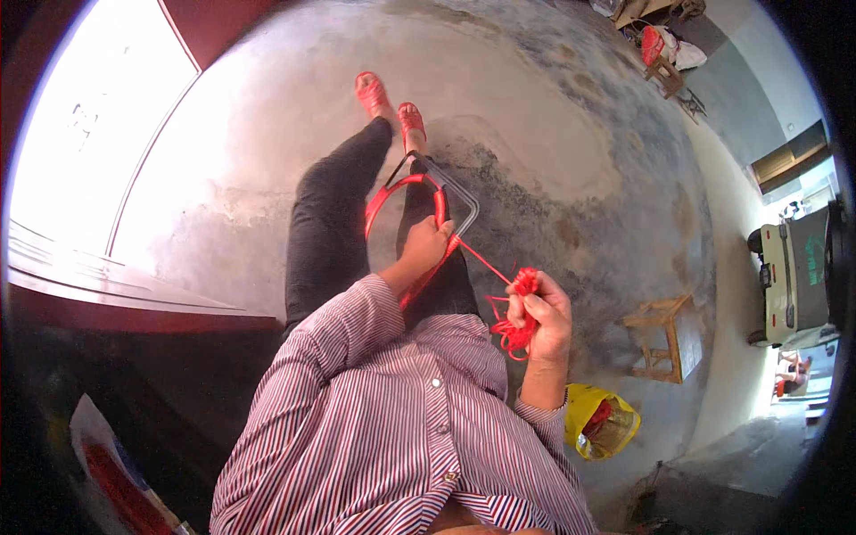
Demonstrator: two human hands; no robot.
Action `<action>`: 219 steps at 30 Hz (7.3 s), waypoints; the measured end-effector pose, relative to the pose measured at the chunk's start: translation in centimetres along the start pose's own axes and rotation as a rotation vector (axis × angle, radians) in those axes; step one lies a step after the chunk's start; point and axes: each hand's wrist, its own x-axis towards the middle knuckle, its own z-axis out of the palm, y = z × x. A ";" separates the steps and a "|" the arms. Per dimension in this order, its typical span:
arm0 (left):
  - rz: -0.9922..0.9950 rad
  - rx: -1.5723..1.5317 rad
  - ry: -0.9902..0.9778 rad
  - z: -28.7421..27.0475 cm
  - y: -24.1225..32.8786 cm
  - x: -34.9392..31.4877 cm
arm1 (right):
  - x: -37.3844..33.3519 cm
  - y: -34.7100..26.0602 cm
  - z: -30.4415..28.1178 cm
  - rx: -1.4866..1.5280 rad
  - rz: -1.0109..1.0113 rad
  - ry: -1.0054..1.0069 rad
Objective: The recorder wraps and ties red plastic cords around a small red plastic frame template.
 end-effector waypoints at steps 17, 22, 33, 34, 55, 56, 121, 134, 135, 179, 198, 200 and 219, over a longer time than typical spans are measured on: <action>0.617 0.073 -0.270 -3.5 4.3 -3.3 | 6.7 1.6 -1.5 -0.215 -0.072 -0.145; -0.032 -0.287 -0.028 -4.0 1.0 2.0 | 11.0 5.2 -2.8 -1.018 -0.229 -0.117; 0.021 -0.002 0.009 -2.5 0.1 2.7 | 13.7 12.5 -2.0 -0.928 -0.008 0.071; 0.023 0.013 -0.005 -3.6 1.0 2.2 | 13.0 11.7 -1.7 -0.909 -0.095 0.093; -0.457 -0.751 -0.502 -4.0 0.7 1.8 | -7.7 8.8 -17.2 -0.213 0.383 0.626; -0.459 -0.752 -0.499 -3.9 0.7 1.8 | -8.1 9.9 -17.4 -0.250 0.428 0.638; 0.113 -0.162 -0.253 -0.9 -2.1 1.3 | 6.6 9.5 -6.1 -0.140 0.177 0.429; 0.108 -0.264 -0.303 -0.7 -3.1 1.3 | 7.6 9.7 0.2 -0.261 0.223 0.168; 0.129 -0.216 -0.308 -0.7 -3.2 1.5 | 7.4 9.2 0.5 -0.261 0.226 0.169; -0.641 -0.701 -0.445 -2.3 0.3 4.8 | -3.2 2.9 -10.6 0.105 0.221 0.320; -0.192 -0.794 -0.672 -4.3 4.7 -5.6 | 5.7 10.0 -0.9 0.232 0.473 0.020; -0.203 -1.029 -0.541 -4.6 3.8 -4.1 | 8.1 9.7 -3.6 0.179 0.548 -0.196; 0.618 0.205 0.075 -3.8 -1.1 1.6 | 13.8 11.6 -4.6 -1.354 -0.401 -0.067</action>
